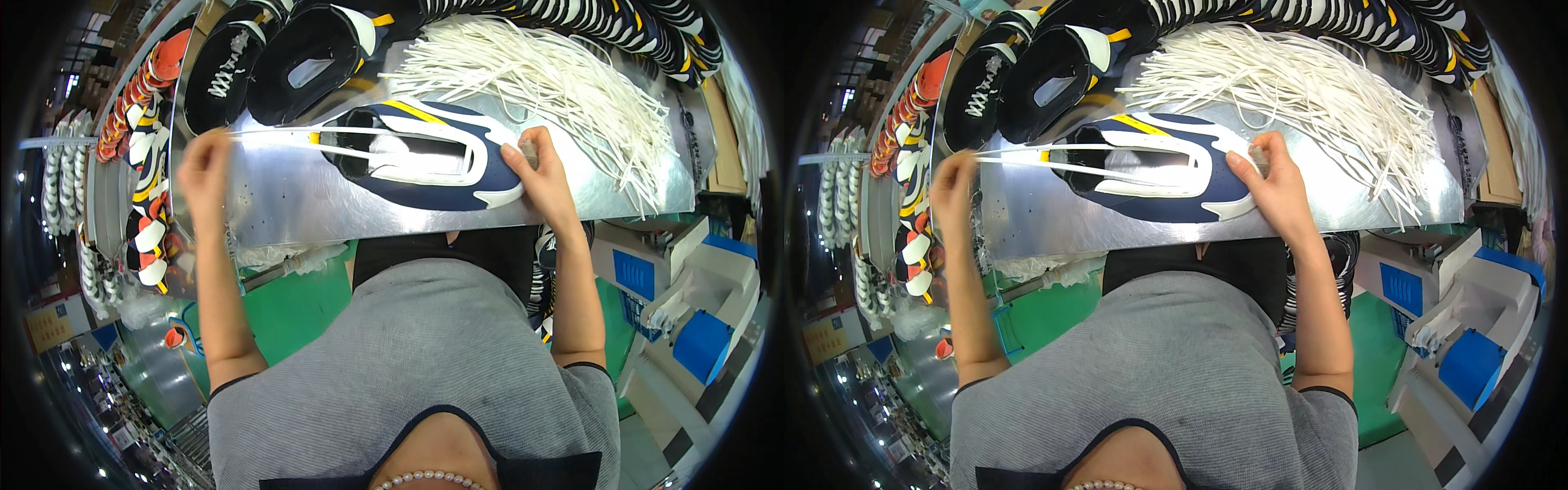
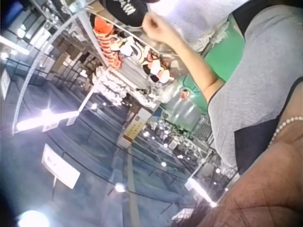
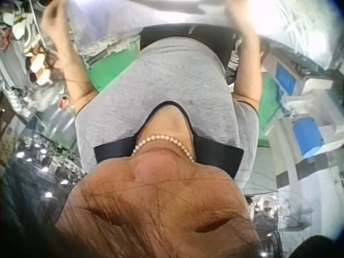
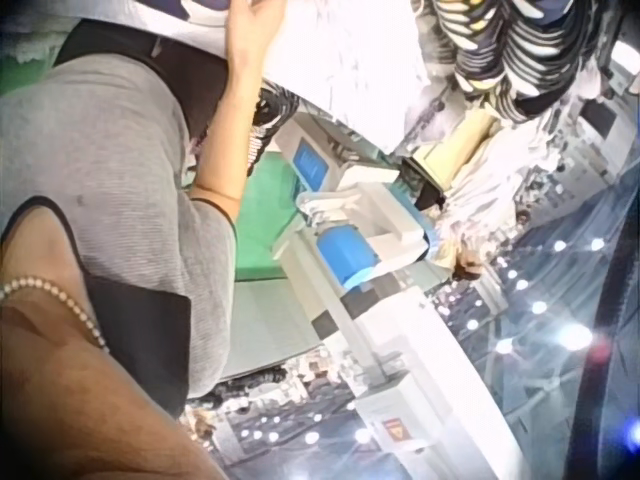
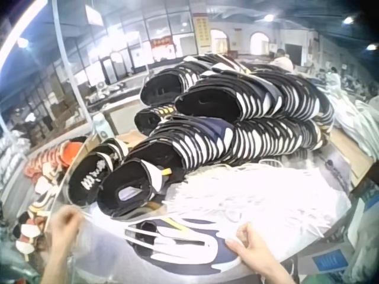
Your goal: The person laces a blue and yellow shoe by hand, threading a white shoelace through the eyelets and pulling it through.
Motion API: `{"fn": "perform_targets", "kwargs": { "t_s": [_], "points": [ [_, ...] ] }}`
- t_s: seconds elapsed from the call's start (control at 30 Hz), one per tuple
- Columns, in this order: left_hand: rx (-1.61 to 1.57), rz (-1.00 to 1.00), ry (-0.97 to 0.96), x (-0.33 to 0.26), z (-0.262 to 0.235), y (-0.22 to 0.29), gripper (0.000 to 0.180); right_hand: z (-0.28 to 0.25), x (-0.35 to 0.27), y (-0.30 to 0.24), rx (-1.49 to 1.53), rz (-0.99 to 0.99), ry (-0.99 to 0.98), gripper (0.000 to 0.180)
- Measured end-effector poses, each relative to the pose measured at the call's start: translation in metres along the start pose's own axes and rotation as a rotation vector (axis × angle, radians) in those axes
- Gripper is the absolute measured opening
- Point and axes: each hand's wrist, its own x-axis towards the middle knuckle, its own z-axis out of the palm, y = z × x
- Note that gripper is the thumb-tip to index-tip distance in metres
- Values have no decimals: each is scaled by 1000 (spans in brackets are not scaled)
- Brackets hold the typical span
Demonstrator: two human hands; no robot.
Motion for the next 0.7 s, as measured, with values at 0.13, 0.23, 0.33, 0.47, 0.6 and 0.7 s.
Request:
{"fn": "perform_targets", "kwargs": {
  "t_s": [0.13, 0.23, 0.33, 0.47, 0.6, 0.7],
  "points": [
    [-397, 515, -700, -18, 62, 145, 5, -3, 0, -12, -558, -219, 152, 30],
    [-248, 409, -439, -11, 92, 140, 8, -8, -2, -22, -663, -361, 332, 19],
    [-114, 542, -436, -19, 114, 151, 11, -11, -19, -45, 315, -158, 46, 16],
    [-134, 534, -434, -32, 149, 149, 12, 32, -16, -47, 499, -70, -163, 18],
    [-48, 480, -456, -39, 136, 145, 19, 39, -14, -42, 717, 126, -128, 14],
    [90, 375, -625, -45, 121, 115, 26, 44, -5, -34, 630, 59, 14, 18]
  ]
}}
